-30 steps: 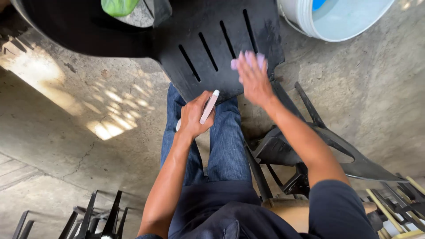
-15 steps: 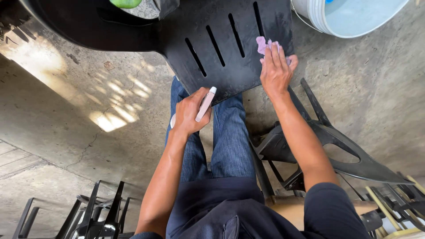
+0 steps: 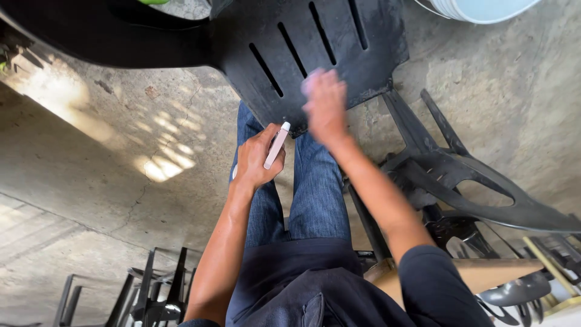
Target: Cleaning plastic chairs and a wooden table using a spray bottle and a cloth.
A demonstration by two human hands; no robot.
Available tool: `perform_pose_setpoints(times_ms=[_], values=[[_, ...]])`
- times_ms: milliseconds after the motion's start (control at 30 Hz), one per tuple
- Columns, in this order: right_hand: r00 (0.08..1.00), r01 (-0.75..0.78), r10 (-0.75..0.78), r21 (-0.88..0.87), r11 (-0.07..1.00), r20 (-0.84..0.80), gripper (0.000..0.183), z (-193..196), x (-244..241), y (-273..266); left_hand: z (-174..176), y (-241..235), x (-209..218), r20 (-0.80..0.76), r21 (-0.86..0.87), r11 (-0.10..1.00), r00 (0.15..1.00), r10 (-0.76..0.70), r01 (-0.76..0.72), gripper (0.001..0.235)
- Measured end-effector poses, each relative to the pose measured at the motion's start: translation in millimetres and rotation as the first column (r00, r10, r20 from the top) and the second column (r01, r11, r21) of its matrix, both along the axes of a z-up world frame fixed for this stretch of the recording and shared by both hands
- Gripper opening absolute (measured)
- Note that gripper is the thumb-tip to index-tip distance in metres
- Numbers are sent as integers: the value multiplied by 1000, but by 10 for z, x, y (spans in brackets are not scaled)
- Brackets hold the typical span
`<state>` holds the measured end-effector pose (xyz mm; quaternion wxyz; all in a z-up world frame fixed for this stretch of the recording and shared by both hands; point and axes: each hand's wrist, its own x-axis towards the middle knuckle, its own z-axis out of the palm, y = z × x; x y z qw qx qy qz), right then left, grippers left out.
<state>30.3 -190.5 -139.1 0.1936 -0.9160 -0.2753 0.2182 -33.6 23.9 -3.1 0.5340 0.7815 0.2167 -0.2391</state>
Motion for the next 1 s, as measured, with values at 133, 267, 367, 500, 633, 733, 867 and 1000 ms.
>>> perform_pose_setpoints(times_ms=[133,267,367,500,633,733,867,1000], values=[[985,-157,142,152,976,102,58,-233,-267,-45,55,-91,37,33,18,999,999,-40,40,34],[990,-75,70,32,997,125,61,-103,523,-661,-74,-184,-50,19,7,997,997,-73,73,39],[975,114,-78,-168,979,209,59,-127,692,-961,-49,-262,-240,-6,22,995,996,-93,93,35],[943,263,-285,140,954,171,59,-268,151,-461,-92,-331,-200,32,70,997,999,21,-23,34],[958,-235,196,181,955,207,48,-126,-334,-442,-54,-479,-262,-10,79,997,1000,26,-25,32],[991,-82,111,313,946,-76,55,-156,151,-791,-66,-530,-307,18,110,994,1000,20,-22,33],[918,222,-272,194,956,288,51,-296,556,-1085,-160,-572,-463,83,107,994,996,-18,9,36],[684,687,-727,288,667,52,35,-691,225,-1273,-163,-639,-648,-10,116,991,997,-71,71,31]])
